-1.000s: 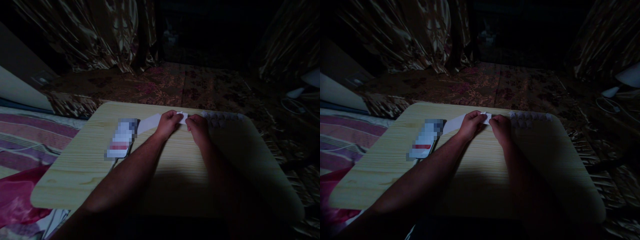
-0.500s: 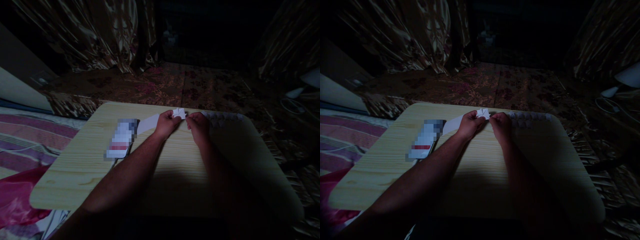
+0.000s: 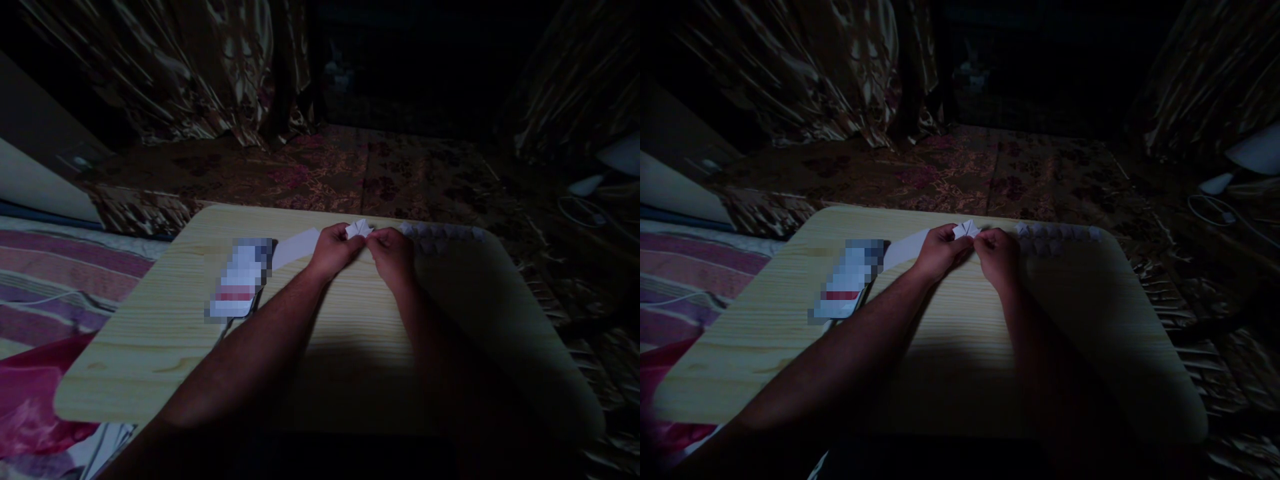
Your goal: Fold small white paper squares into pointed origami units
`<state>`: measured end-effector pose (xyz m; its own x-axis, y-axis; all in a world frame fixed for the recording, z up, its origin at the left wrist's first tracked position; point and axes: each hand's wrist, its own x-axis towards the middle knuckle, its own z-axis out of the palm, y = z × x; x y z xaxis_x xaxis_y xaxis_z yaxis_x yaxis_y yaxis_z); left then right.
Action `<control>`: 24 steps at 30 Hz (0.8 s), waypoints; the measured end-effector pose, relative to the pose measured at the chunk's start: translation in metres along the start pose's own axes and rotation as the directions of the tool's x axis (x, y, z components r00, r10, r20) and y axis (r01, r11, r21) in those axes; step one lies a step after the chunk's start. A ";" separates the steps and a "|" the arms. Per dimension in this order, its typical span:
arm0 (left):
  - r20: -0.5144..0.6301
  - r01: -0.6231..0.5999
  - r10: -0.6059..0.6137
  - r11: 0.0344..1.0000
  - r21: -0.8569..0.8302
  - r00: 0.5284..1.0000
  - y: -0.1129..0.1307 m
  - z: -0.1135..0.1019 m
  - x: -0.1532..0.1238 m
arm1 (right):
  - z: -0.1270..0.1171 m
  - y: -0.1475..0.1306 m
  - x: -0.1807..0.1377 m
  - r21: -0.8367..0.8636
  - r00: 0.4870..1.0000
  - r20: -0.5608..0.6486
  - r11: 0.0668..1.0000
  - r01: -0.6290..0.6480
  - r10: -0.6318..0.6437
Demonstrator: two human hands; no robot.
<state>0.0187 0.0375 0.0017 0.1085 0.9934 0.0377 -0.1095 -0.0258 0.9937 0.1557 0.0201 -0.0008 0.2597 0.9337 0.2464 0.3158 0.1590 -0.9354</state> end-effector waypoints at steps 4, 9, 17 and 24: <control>0.002 -0.019 0.019 0.996 0.085 1.000 0.003 0.001 -0.002 | -0.002 -0.003 0.000 -0.041 1.000 0.009 0.999 0.014 -0.013; -0.010 -0.017 0.018 0.991 0.136 1.000 0.003 0.000 -0.003 | -0.003 -0.006 0.000 -0.058 1.000 0.005 0.998 0.013 -0.013; 0.038 0.013 -0.018 0.992 0.125 0.999 0.003 -0.002 -0.002 | 0.000 -0.003 0.000 -0.077 0.997 -0.026 0.995 0.068 -0.070; 0.015 0.022 -0.024 0.993 0.116 1.000 0.007 0.000 -0.005 | -0.001 -0.005 -0.002 -0.069 0.996 -0.007 0.994 0.086 -0.086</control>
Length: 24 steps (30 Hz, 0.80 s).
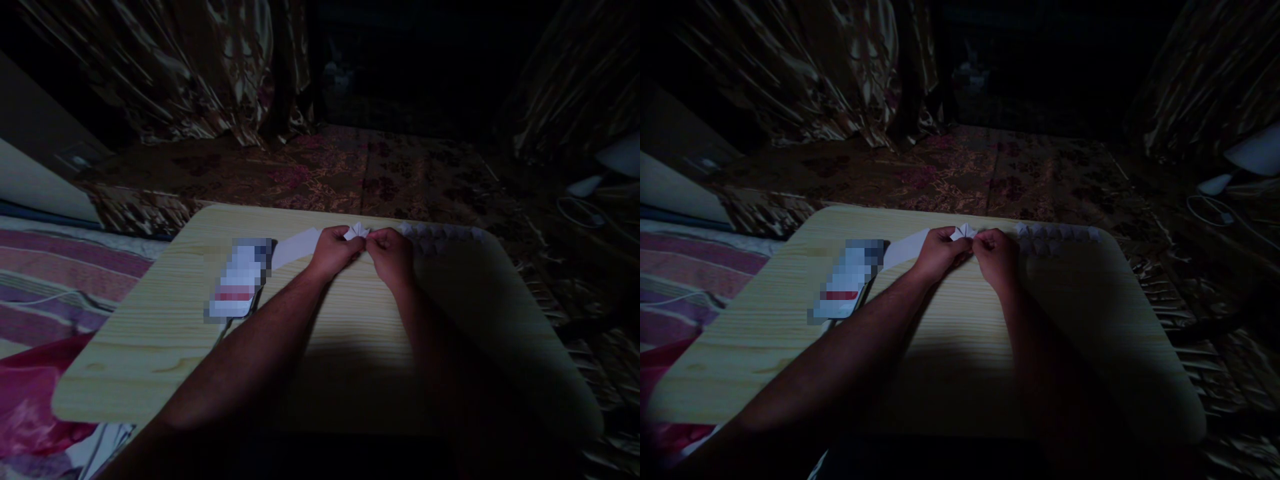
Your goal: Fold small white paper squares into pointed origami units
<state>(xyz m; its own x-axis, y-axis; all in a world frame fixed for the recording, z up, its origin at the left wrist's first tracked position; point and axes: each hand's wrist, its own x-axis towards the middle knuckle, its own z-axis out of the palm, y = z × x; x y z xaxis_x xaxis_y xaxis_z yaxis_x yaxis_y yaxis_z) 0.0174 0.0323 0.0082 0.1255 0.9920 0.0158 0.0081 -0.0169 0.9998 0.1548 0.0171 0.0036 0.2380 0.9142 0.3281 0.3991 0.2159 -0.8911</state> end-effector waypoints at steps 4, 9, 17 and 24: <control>-0.004 0.000 0.000 1.000 0.000 1.000 0.000 0.000 0.000 | -0.001 0.000 0.000 -0.013 1.000 0.004 1.000 0.015 -0.015; 0.004 -0.016 0.016 0.999 -0.036 1.000 -0.003 -0.001 0.002 | -0.001 0.000 0.000 -0.019 1.000 -0.004 1.000 0.022 -0.022; 0.042 -0.023 0.028 0.993 -0.112 0.999 -0.005 -0.002 0.003 | 0.001 0.003 -0.001 0.045 0.999 0.020 0.998 0.036 -0.037; 0.054 -0.005 0.015 0.985 -0.171 0.998 -0.008 -0.004 0.006 | 0.002 0.005 -0.004 0.005 0.989 -0.002 0.989 0.150 -0.150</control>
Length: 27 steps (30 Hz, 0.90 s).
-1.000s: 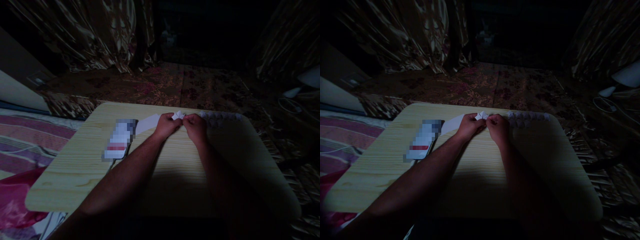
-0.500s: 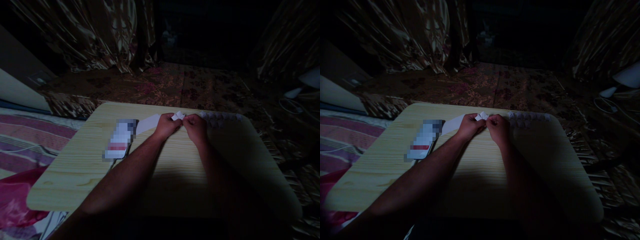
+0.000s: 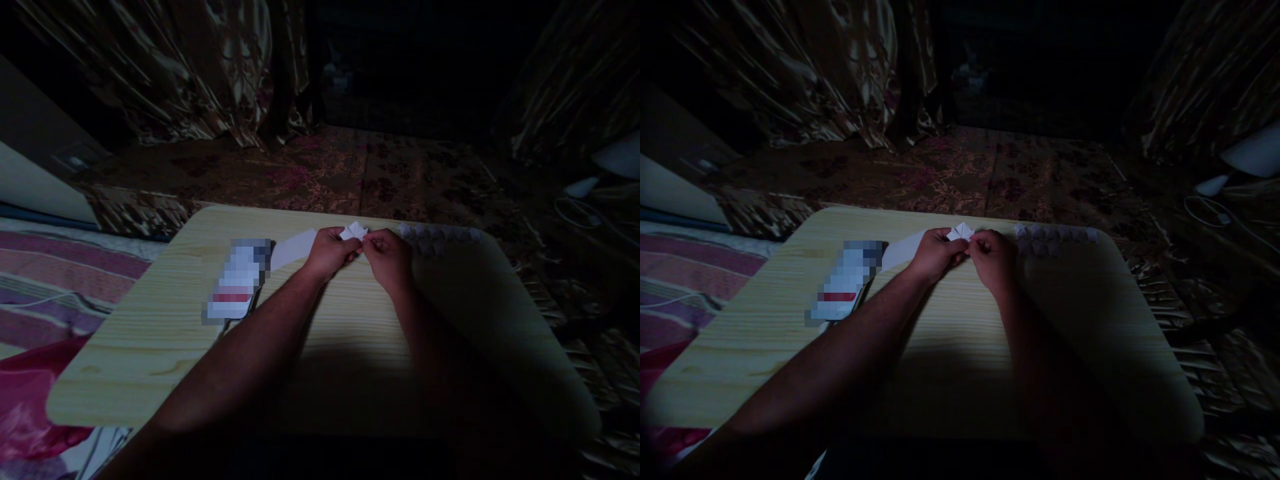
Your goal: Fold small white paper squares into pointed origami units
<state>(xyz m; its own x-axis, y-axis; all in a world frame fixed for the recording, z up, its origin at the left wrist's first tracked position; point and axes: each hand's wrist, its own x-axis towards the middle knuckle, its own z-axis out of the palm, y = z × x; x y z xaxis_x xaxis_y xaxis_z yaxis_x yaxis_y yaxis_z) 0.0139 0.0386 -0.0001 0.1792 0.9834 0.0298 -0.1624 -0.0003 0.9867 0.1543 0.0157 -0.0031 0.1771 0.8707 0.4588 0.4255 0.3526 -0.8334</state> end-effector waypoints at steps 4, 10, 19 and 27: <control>0.005 -0.013 0.013 0.998 -0.063 1.000 -0.002 -0.002 0.002 | -0.001 0.002 -0.003 0.009 0.997 0.032 0.998 0.069 -0.069; -0.013 -0.007 0.006 0.997 -0.078 1.000 0.001 0.001 0.000 | -0.006 -0.001 -0.004 -0.059 0.990 0.084 0.991 0.117 -0.112; -0.023 -0.009 0.008 0.999 -0.048 1.000 0.001 0.001 -0.001 | -0.007 -0.005 -0.003 -0.124 0.988 0.088 0.982 0.140 -0.130; 0.000 -0.025 0.026 0.998 -0.061 1.000 0.000 0.000 -0.002 | -0.001 -0.002 -0.005 -0.008 0.999 0.023 1.000 0.026 -0.026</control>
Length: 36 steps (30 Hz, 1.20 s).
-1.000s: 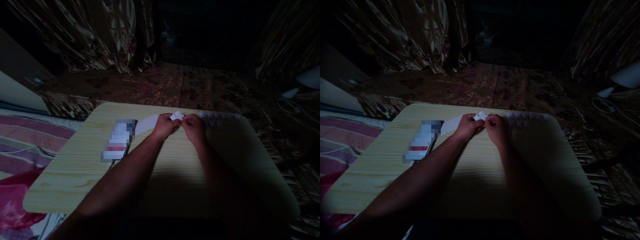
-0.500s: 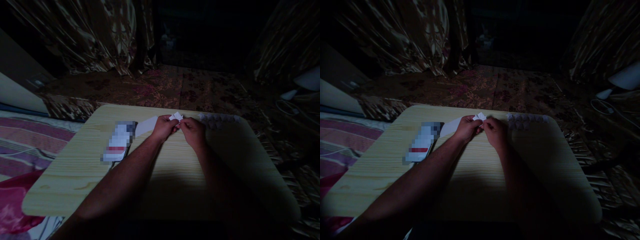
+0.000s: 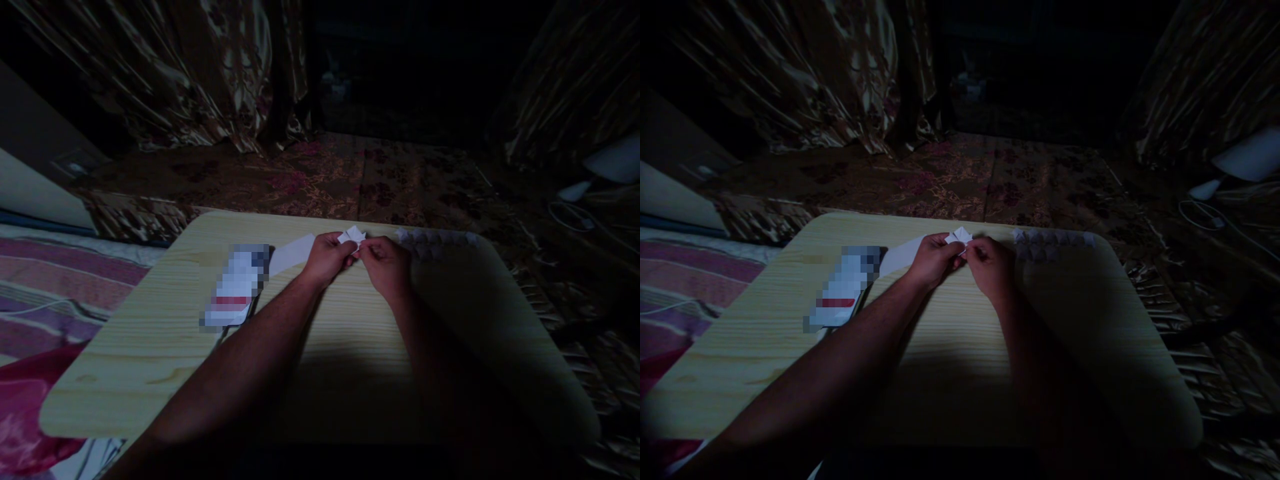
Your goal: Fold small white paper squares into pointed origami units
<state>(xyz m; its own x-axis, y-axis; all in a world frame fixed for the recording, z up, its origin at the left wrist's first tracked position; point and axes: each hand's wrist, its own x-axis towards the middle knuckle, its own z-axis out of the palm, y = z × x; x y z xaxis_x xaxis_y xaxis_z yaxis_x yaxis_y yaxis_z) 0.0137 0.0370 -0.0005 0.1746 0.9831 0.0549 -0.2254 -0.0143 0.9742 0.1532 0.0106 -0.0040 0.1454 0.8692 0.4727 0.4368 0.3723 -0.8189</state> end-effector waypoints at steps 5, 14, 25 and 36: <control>0.002 0.013 -0.014 1.000 0.021 1.000 -0.001 -0.001 0.000 | 0.003 0.005 0.000 0.025 0.999 -0.042 0.999 -0.027 0.028; -0.027 0.040 -0.038 0.997 0.070 0.999 0.003 0.001 -0.002 | 0.002 0.001 0.001 -0.005 0.996 -0.031 0.997 -0.080 0.080; -0.027 0.040 -0.041 0.998 -0.040 0.999 0.005 0.002 -0.002 | -0.006 -0.001 -0.001 -0.137 0.985 0.082 0.977 0.162 -0.152; 0.033 0.099 -0.097 0.990 -0.096 0.995 0.012 0.001 -0.001 | -0.012 -0.007 0.001 -0.218 0.950 0.133 0.927 0.306 -0.282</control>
<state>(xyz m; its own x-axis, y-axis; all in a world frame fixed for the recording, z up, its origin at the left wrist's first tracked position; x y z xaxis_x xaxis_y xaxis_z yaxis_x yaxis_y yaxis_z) 0.0117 0.0353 0.0109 0.2269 0.9734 -0.0325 -0.2975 0.1010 0.9494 0.1610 0.0045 0.0060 -0.1032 0.7642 0.6366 0.6430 0.5396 -0.5435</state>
